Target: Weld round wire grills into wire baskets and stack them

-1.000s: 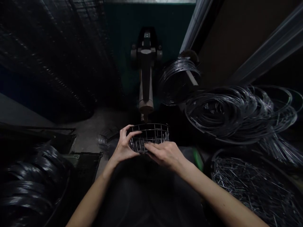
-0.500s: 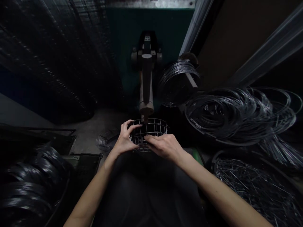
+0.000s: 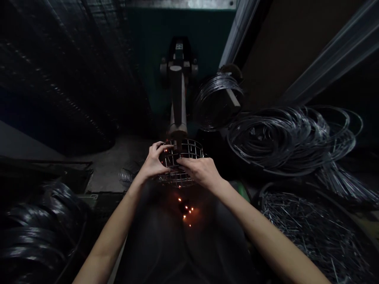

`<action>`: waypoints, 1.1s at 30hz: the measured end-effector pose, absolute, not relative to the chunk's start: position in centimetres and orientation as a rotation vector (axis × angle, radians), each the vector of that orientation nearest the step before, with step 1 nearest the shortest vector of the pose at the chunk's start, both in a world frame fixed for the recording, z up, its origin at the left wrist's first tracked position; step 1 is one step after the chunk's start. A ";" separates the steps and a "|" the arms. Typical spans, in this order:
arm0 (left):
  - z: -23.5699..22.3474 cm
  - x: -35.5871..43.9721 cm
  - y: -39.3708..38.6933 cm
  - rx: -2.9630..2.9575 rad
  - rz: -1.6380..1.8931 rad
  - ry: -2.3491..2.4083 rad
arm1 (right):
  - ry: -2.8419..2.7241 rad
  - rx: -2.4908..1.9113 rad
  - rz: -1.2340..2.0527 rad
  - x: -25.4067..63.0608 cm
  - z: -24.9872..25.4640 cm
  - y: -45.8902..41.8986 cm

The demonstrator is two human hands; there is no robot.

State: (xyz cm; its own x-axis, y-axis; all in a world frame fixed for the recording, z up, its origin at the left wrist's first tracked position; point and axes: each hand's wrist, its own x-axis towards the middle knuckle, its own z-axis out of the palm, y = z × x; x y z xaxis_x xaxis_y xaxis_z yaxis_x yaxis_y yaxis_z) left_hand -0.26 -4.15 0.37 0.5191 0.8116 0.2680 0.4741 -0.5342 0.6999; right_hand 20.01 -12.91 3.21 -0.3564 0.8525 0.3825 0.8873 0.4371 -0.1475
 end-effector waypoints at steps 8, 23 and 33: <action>0.4 -0.1 -3.1 2.240 0.852 1.009 | -2.008 -1.669 -0.093 20.1 2.9 -13.2; 0.4 0.0 -0.1 2.179 0.838 1.022 | -0.976 -1.683 0.441 21.3 1.8 -21.1; -5.4 -3.9 -0.6 2.093 0.858 0.963 | -0.883 -1.983 0.320 21.4 -10.6 -30.7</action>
State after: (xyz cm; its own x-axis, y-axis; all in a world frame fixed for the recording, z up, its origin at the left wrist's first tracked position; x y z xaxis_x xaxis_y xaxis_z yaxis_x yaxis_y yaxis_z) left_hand -3.86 -0.60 -5.43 0.5114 0.8123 0.2803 0.3717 -0.5032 0.7802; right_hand 21.41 -30.71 -10.59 0.7099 0.6943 0.1182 0.4575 -0.3270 -0.8269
